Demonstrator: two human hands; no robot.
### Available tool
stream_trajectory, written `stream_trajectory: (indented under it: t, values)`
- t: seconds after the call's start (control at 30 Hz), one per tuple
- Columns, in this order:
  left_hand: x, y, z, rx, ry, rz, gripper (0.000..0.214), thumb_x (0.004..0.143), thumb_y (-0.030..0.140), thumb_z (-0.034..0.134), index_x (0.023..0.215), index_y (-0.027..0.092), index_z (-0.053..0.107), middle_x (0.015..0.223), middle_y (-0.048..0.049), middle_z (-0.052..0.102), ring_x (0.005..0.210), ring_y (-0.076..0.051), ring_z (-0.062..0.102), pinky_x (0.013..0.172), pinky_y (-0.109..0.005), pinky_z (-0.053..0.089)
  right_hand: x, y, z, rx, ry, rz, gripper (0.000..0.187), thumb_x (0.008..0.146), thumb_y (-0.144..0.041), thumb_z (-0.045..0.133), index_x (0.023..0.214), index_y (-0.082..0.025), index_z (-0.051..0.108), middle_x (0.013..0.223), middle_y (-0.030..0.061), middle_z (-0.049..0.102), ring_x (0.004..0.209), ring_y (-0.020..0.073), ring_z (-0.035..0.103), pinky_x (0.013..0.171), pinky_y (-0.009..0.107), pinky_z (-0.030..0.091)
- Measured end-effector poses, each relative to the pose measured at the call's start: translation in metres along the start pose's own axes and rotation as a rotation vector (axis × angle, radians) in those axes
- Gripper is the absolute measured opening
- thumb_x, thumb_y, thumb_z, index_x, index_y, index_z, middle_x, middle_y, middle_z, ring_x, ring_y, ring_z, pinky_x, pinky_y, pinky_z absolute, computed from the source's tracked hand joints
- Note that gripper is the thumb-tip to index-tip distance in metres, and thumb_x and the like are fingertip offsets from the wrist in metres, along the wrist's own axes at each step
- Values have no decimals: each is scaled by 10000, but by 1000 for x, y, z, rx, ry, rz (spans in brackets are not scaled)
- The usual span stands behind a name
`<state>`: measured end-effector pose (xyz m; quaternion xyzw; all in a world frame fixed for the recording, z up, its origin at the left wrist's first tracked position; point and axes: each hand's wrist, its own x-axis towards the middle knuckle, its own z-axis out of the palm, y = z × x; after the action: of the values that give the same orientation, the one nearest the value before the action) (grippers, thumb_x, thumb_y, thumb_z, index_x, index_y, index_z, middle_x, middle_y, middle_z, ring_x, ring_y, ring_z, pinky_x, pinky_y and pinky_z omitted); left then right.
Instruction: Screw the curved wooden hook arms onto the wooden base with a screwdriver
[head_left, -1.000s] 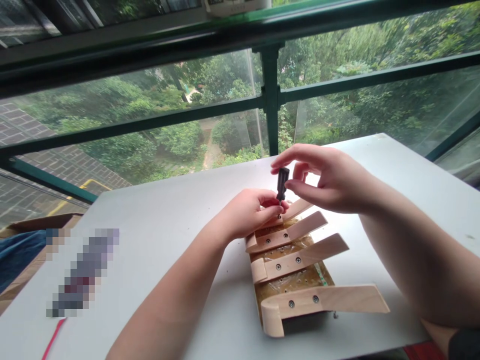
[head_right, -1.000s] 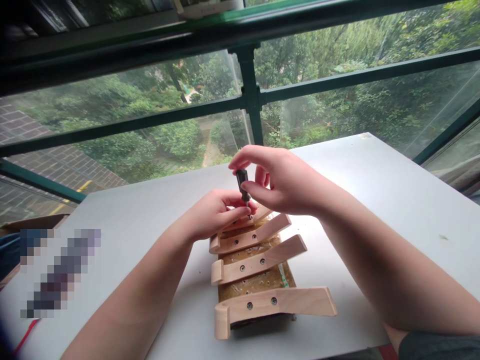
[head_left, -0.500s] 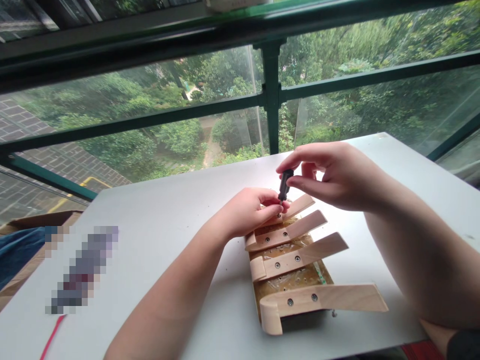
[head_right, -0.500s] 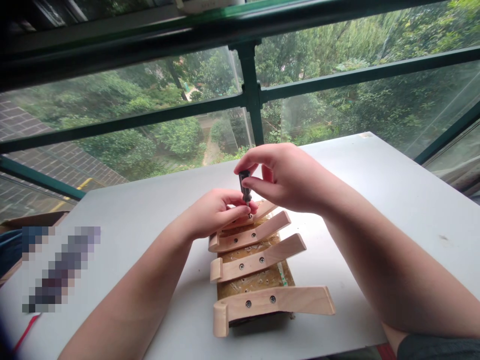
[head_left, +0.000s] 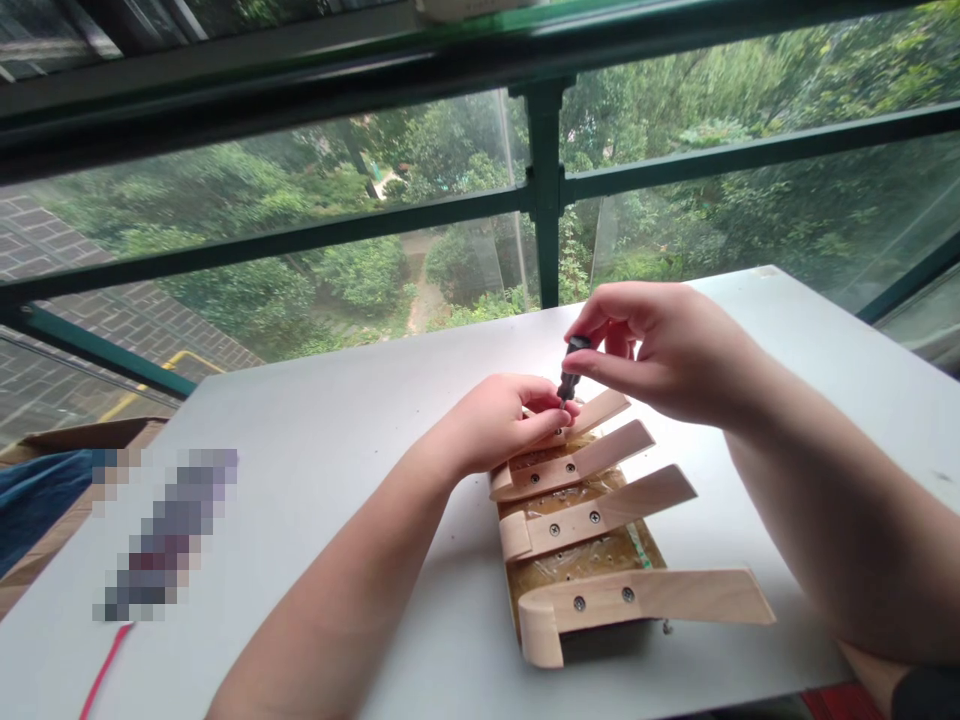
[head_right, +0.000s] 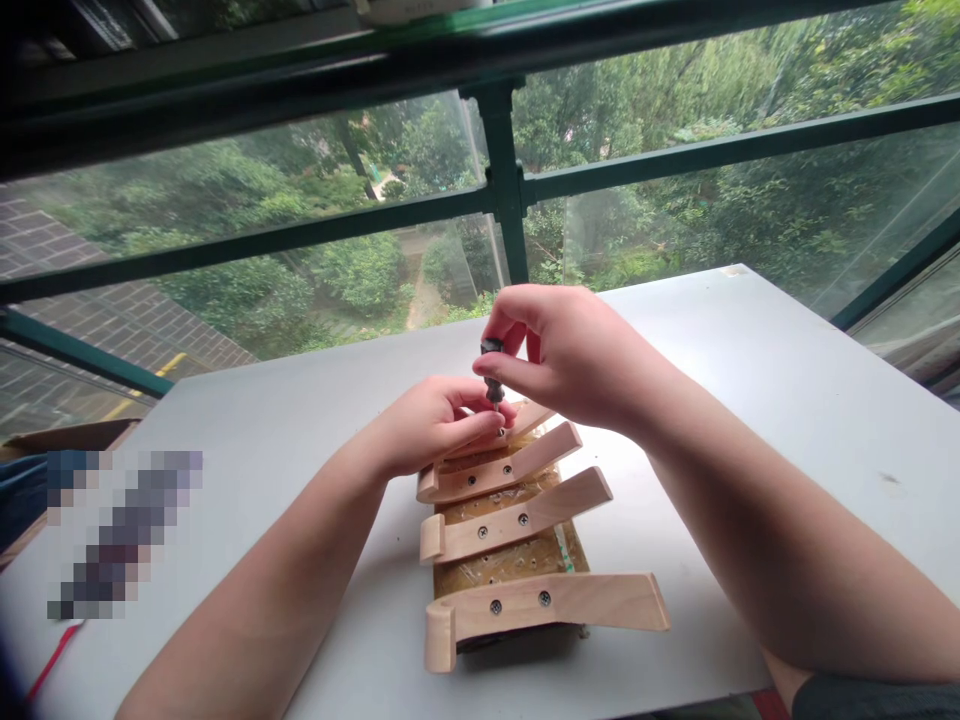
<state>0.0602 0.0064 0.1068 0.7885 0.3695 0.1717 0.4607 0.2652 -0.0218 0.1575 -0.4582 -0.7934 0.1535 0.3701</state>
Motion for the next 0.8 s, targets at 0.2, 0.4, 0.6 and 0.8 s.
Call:
stream_trajectory:
  t: [0.2, 0.4, 0.6, 0.8]
  values:
    - [0, 3, -1, 50, -4, 22, 234, 879, 316, 560, 936, 182, 744, 1003, -32, 760, 893, -170, 695, 794, -239, 524, -1, -1, 8, -9, 39, 21, 179, 782, -329, 705, 778, -222, 562, 688, -9, 665, 590, 141, 586, 520, 277, 450]
    - [-1, 6, -3, 141, 16, 36, 260, 881, 334, 549, 957, 204, 761, 953, -18, 768, 882, -181, 689, 783, -247, 506, -1, -2, 1, -17, -128, -134, 192, 804, -200, 640, 993, -231, 650, 882, 10, 711, 682, 153, 635, 622, 306, 505]
    - [-1, 7, -5, 183, 2, 67, 252, 873, 310, 552, 951, 223, 775, 957, 4, 771, 881, -170, 685, 759, -233, 485, -3, 6, -13, 62, -225, -189, 387, 800, -110, 604, 1121, -311, 682, 1008, 0, 722, 784, 179, 676, 697, 315, 548]
    - [-1, 5, -4, 119, -4, 45, 235, 857, 296, 568, 958, 232, 771, 986, 17, 774, 898, -165, 697, 780, -224, 489, -4, 3, -17, -70, -201, -160, 209, 829, -272, 660, 1029, -285, 720, 882, 13, 728, 676, 167, 645, 593, 299, 496]
